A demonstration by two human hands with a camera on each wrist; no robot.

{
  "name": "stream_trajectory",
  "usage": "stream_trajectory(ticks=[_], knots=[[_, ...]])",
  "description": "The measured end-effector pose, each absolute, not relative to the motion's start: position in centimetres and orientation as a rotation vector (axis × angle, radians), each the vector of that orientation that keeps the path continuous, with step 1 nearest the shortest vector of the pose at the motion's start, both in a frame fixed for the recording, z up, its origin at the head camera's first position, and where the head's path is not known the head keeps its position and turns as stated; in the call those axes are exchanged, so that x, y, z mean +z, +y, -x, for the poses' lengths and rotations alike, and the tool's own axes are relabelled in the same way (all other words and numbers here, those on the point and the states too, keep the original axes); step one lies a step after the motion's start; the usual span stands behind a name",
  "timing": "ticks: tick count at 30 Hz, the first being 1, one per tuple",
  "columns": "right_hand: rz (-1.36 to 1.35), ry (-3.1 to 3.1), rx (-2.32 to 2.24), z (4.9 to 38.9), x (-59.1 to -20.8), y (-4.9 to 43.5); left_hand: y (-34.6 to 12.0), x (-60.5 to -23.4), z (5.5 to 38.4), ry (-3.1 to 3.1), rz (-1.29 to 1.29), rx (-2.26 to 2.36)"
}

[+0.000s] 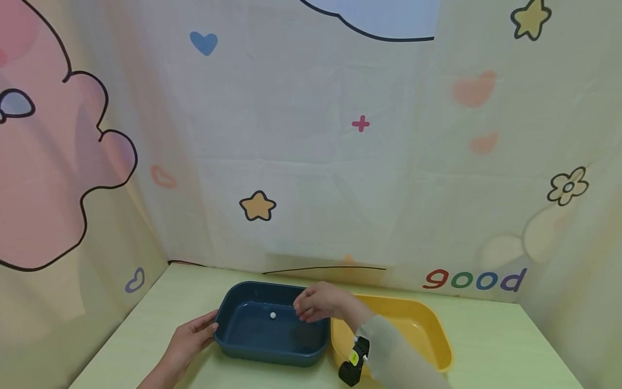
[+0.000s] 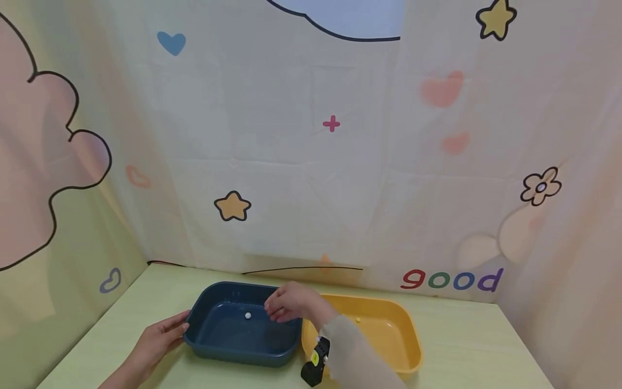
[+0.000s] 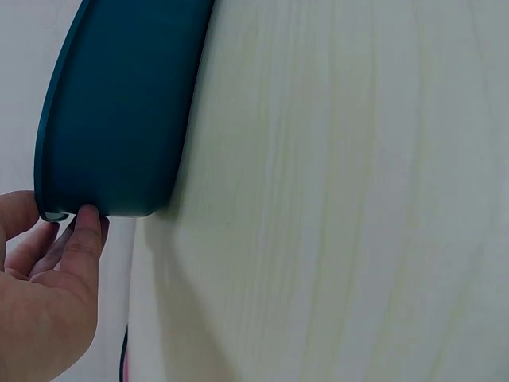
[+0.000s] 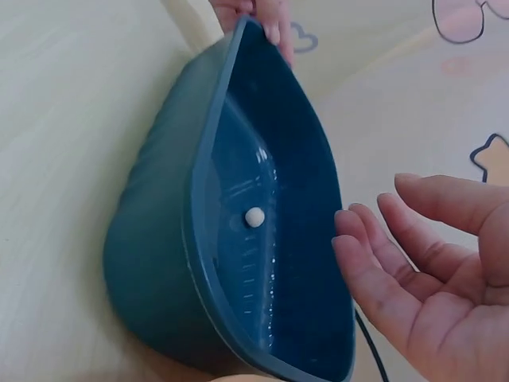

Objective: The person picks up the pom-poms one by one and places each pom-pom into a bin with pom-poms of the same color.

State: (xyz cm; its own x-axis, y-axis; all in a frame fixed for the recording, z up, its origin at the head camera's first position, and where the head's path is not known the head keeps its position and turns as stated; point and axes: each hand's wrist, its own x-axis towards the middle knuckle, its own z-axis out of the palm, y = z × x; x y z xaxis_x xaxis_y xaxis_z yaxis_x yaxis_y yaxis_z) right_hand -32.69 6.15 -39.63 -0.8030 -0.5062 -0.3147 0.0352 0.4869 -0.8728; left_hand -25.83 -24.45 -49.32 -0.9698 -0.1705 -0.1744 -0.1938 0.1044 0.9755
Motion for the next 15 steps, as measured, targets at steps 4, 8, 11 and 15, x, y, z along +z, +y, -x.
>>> stream_trajectory(ticks=[4,8,11,15], knots=[[0.423,2.186,-1.337,31.8,-39.2,6.8,-24.5,-49.3,25.8,2.326,0.380,2.051],[0.422,2.150,-1.375,31.0,-39.0,7.4,-24.5,-49.3,25.7,2.328,0.379,2.052],[0.413,2.118,-1.417,30.3,-39.1,7.9,-24.5,-49.3,25.7,2.331,0.378,2.050],[0.389,2.087,-1.469,29.2,-39.5,8.8,-24.5,-49.2,25.7,2.331,0.378,2.048]])
